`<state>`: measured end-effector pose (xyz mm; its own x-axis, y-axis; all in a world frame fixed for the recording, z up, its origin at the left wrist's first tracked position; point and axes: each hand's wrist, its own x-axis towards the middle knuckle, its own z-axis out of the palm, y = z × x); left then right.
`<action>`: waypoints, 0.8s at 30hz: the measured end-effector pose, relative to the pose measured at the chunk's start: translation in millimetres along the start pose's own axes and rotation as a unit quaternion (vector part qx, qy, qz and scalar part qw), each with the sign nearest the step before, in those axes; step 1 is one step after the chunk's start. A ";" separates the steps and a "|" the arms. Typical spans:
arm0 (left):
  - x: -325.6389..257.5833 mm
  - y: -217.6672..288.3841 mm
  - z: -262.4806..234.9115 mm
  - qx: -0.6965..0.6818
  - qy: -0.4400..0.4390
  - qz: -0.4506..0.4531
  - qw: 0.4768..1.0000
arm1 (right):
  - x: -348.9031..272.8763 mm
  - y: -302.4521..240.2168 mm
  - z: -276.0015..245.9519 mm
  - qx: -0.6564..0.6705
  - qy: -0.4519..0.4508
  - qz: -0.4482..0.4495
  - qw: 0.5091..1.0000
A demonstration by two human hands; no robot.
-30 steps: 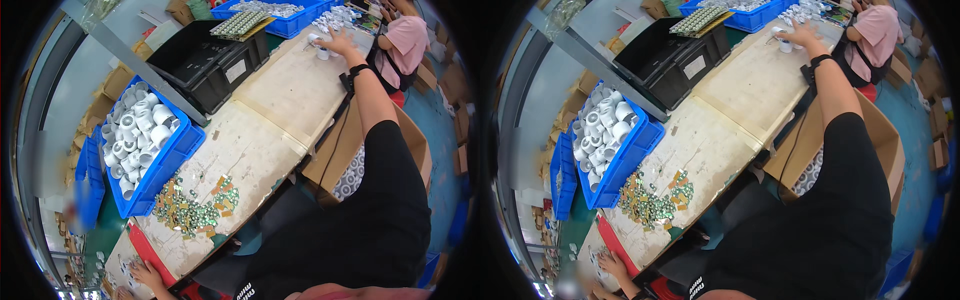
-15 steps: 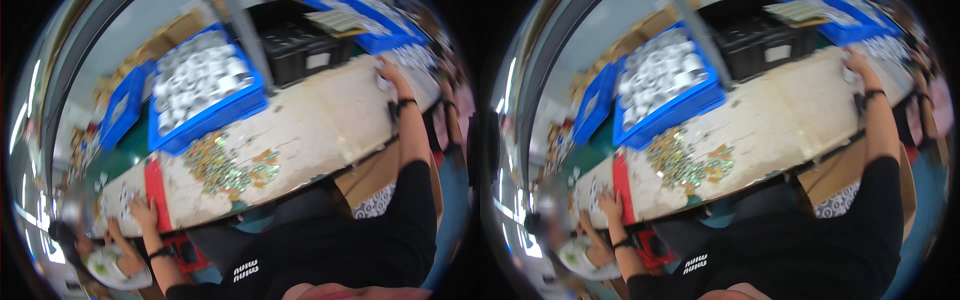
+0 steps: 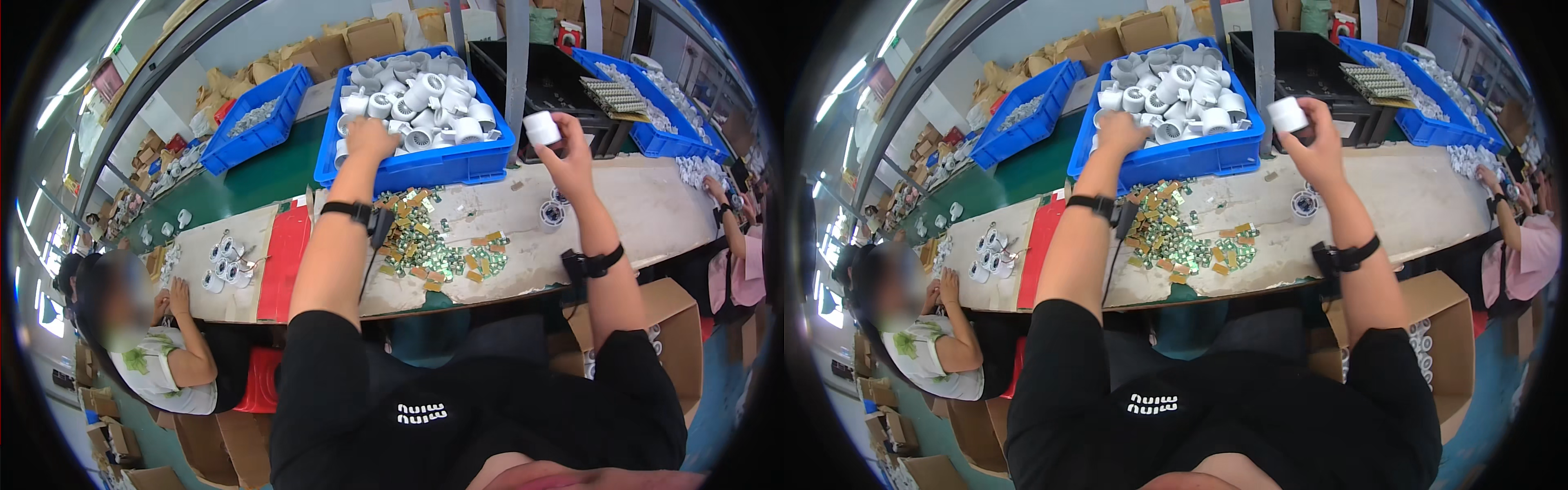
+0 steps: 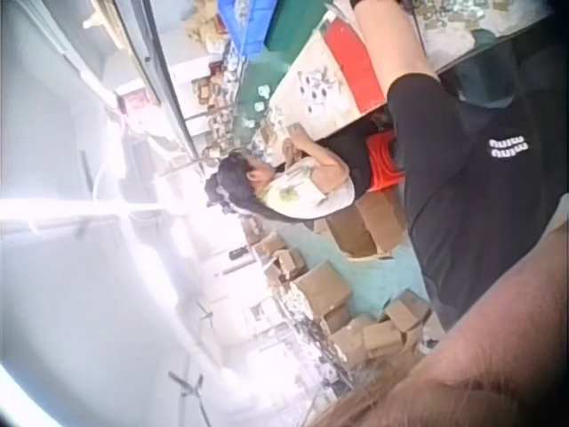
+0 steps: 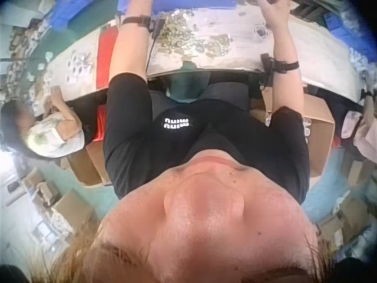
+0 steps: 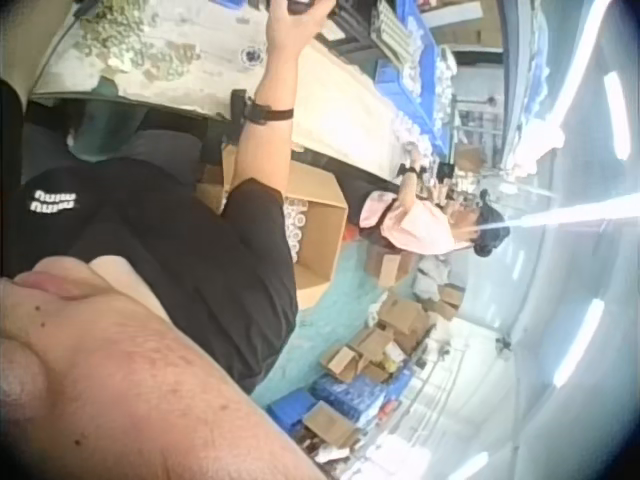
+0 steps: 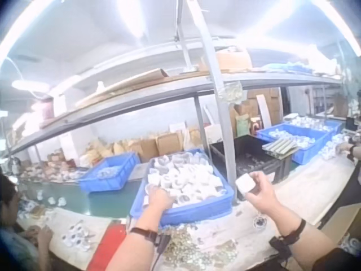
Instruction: Sort internal mounting plates, insert electronic components and hardware, and manually press together white plastic housing units for electronic products or light fixtures at a workbench.
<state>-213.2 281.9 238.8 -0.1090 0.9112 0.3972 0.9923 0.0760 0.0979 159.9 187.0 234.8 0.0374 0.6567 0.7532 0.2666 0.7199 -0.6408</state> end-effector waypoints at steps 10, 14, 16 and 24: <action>-76.6 15.4 -21.1 -0.475 0.129 0.199 0.847 | -14.8 -26.7 97.3 0.453 -0.060 0.222 0.861; -130.2 24.0 -48.4 -0.198 0.273 0.313 0.888 | -35.4 -25.9 118.3 0.328 -0.103 0.202 0.917; -137.3 27.2 -38.1 -0.388 0.192 0.276 0.858 | -45.1 -27.3 121.4 0.185 -0.147 0.095 0.967; -159.2 47.4 -29.0 -0.288 0.263 0.254 0.885 | -53.2 -30.1 128.4 0.072 -0.048 0.081 0.993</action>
<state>-150.6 128.7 206.7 0.1796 0.4420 0.8789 0.7423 -0.6471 0.1737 26.2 159.3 195.0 -0.0245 0.7804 0.6247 0.1234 0.6225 -0.7728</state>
